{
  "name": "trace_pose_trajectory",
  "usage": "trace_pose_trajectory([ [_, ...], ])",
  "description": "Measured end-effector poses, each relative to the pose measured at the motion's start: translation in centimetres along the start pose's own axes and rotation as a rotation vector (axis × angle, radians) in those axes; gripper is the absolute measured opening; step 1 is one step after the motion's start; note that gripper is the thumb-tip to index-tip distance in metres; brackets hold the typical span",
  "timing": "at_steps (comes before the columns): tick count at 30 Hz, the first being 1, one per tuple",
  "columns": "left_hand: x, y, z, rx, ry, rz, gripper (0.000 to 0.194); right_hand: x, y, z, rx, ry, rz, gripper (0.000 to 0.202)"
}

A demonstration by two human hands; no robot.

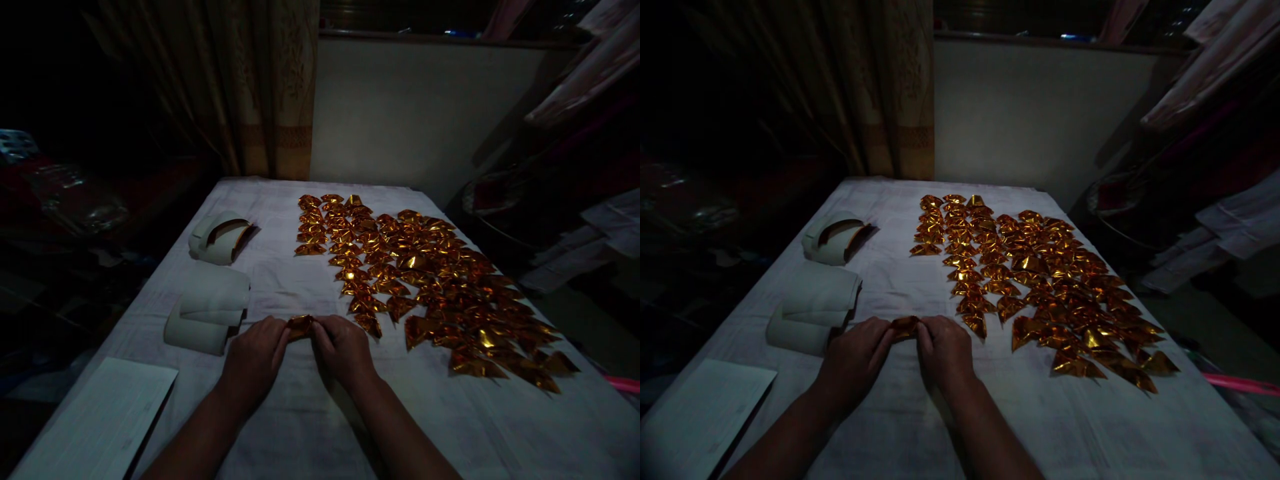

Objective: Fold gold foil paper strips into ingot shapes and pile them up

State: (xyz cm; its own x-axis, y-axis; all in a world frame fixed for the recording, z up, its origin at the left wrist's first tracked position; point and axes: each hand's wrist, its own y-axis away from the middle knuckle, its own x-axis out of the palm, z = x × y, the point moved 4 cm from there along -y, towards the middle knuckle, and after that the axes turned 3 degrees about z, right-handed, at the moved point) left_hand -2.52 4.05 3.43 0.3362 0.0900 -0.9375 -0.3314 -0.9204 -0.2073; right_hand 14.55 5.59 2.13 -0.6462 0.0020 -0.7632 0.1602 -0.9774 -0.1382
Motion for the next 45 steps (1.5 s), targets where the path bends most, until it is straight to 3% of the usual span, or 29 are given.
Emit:
trace_pose_trajectory([
  [3, -0.1, 0.1, -0.3, 0.034, 0.033, 0.006, 0.03, 0.0, 0.0, 0.1, -0.006, 0.003, 0.011, 0.026],
  [9, -0.2, -0.2, 0.7, -0.048, -0.018, -0.043, 0.031, -0.3, 0.0, 0.5, -0.052, 0.041, 0.026, 0.027],
  [16, -0.3, -0.1, 1.0, -0.049, 0.01, -0.092, 0.032, -1.0, -0.2, 0.7, -0.105, 0.236, 0.035, 0.022],
  [21, -0.6, -0.3, 1.2, -0.105, 0.098, -0.051, 0.03, -1.8, -0.7, 1.3, -0.159, 0.359, -0.051, 0.022],
  [31, -0.9, -0.7, 1.3, -0.152, 0.066, -0.037, 0.037, -4.8, -7.9, 0.9, -0.113, 0.516, -0.304, 0.019],
  [36, -0.6, -0.7, 1.7, -0.155, 0.068, -0.063, 0.04, -4.6, -10.3, -0.1, -0.069, 0.545, -0.32, 0.018],
  [45, -0.3, -0.5, 1.7, -0.123, 0.037, -0.092, 0.043, -3.8, -10.9, -0.6, -0.02, 0.561, -0.25, 0.023],
])
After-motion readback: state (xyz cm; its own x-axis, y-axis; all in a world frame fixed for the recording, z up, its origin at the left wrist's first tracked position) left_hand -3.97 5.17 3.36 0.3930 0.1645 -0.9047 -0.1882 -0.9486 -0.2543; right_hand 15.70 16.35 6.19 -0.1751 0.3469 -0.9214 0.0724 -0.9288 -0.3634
